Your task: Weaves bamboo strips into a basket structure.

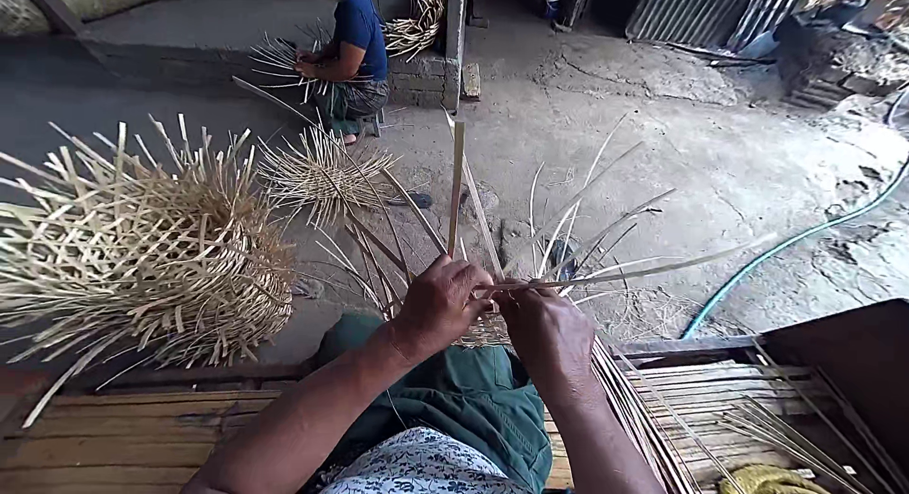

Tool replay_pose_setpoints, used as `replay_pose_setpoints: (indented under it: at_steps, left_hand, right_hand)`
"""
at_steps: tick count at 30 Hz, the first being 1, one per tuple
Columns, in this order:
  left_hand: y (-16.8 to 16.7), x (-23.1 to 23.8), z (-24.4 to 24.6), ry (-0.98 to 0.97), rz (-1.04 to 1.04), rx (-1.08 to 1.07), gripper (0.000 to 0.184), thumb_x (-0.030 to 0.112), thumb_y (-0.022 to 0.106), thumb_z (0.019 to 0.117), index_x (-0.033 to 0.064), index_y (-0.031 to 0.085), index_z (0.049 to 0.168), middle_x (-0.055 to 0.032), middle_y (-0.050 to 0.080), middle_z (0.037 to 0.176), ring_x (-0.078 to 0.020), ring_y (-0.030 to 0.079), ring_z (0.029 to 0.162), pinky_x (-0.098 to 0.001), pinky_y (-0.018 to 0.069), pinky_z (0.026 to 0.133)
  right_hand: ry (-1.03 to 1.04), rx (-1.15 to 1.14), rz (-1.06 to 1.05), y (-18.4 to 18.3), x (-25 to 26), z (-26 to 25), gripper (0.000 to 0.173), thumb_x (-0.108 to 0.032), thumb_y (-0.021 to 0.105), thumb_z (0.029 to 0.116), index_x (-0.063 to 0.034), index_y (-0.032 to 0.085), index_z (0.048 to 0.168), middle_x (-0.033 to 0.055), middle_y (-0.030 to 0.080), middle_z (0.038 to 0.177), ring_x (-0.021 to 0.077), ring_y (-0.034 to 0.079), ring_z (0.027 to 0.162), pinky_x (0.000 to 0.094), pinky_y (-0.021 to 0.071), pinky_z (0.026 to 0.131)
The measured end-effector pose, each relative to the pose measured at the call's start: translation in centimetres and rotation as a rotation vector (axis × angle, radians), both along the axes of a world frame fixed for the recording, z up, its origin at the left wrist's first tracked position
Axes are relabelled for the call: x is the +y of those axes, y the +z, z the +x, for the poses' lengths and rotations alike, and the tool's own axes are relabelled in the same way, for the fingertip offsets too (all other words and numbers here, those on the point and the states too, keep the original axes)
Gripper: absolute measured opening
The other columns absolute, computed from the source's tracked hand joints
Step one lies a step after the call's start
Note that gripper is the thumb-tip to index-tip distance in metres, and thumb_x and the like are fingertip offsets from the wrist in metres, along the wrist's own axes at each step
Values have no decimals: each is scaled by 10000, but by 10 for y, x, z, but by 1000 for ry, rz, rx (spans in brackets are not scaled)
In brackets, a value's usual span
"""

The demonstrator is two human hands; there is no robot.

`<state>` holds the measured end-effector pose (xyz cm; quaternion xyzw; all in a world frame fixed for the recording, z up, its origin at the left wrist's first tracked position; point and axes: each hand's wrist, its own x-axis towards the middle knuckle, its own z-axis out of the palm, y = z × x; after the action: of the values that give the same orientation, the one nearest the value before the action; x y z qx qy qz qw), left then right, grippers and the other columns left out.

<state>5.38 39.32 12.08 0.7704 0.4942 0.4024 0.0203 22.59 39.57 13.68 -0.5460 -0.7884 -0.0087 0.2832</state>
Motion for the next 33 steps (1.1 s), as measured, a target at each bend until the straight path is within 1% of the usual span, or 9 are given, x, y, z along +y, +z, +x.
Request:
replay_pose_setpoints:
  at_steps: [4, 7, 10, 16, 19, 22, 25, 30, 33]
  left_hand:
    - [16, -10, 1, -27, -55, -89, 199, 226, 792, 859, 78, 728, 977, -45, 715, 864, -174, 632, 761, -328, 526, 697]
    - [6, -9, -7, -43, -155, -197, 205, 211, 797, 839, 55, 713, 944, -47, 694, 856, -132, 608, 757, -286, 508, 695]
    - [-4, -6, -16, -25, -249, -297, 227, 189, 792, 816, 35, 687, 945, -52, 648, 857, -91, 566, 743, -239, 479, 673]
    - [-18, 5, -19, 20, -180, -280, 172, 117, 678, 858, 52, 703, 1016, -42, 669, 853, -136, 600, 775, -309, 508, 711]
    - [-25, 10, -18, 81, 43, -62, 201, 79, 624, 888, 78, 756, 1039, -69, 725, 884, -225, 664, 818, -391, 548, 731]
    - [-18, 5, -14, 119, 152, 104, 189, 75, 621, 893, 81, 785, 987, -104, 686, 818, -287, 658, 766, -422, 556, 628]
    - [-3, -6, -13, 64, -38, -32, 152, 89, 667, 876, 100, 795, 958, -60, 701, 890, -203, 660, 836, -364, 574, 714]
    - [22, -5, -36, -97, -635, -422, 397, 153, 691, 968, 118, 626, 1358, 14, 668, 776, -66, 624, 673, -283, 557, 689]
    - [15, -6, -34, -121, -644, -495, 215, 153, 687, 971, 73, 707, 1170, 39, 656, 746, -32, 613, 673, -238, 540, 692]
  right_hand:
    - [43, 76, 59, 10, -5, -1, 160, -165, 712, 913, -91, 779, 1038, 148, 723, 889, 328, 717, 718, 516, 565, 572]
    - [222, 261, -193, 9, 11, 7, 118, -170, 721, 918, -93, 761, 998, 84, 733, 914, 234, 708, 773, 479, 579, 684]
    - [421, 584, -538, -1, 37, 15, 105, -185, 734, 897, -85, 717, 924, -36, 694, 776, 34, 635, 655, 249, 553, 616]
    - [774, 963, -822, -20, 62, 29, 62, -30, 751, 877, -48, 754, 937, 11, 762, 870, 73, 702, 742, 251, 600, 692]
    - [727, 707, -448, -19, 44, 25, 163, -103, 726, 940, -18, 762, 1075, 43, 763, 980, 82, 725, 860, 252, 618, 814]
    - [413, 194, 7, -11, 16, 6, 267, -186, 643, 981, -56, 745, 1190, 114, 727, 933, 219, 716, 783, 381, 607, 711]
    - [340, 88, 5, -9, 9, 5, 200, -148, 656, 940, -63, 760, 1088, 134, 709, 868, 279, 702, 699, 449, 595, 625]
    - [440, 161, -142, -5, 5, 13, 241, -290, 622, 994, -98, 755, 934, 53, 724, 777, 175, 697, 658, 393, 576, 597]
    - [426, 140, -156, -6, 3, 10, 337, -343, 572, 1022, -82, 700, 852, 58, 651, 664, 204, 653, 589, 426, 514, 529]
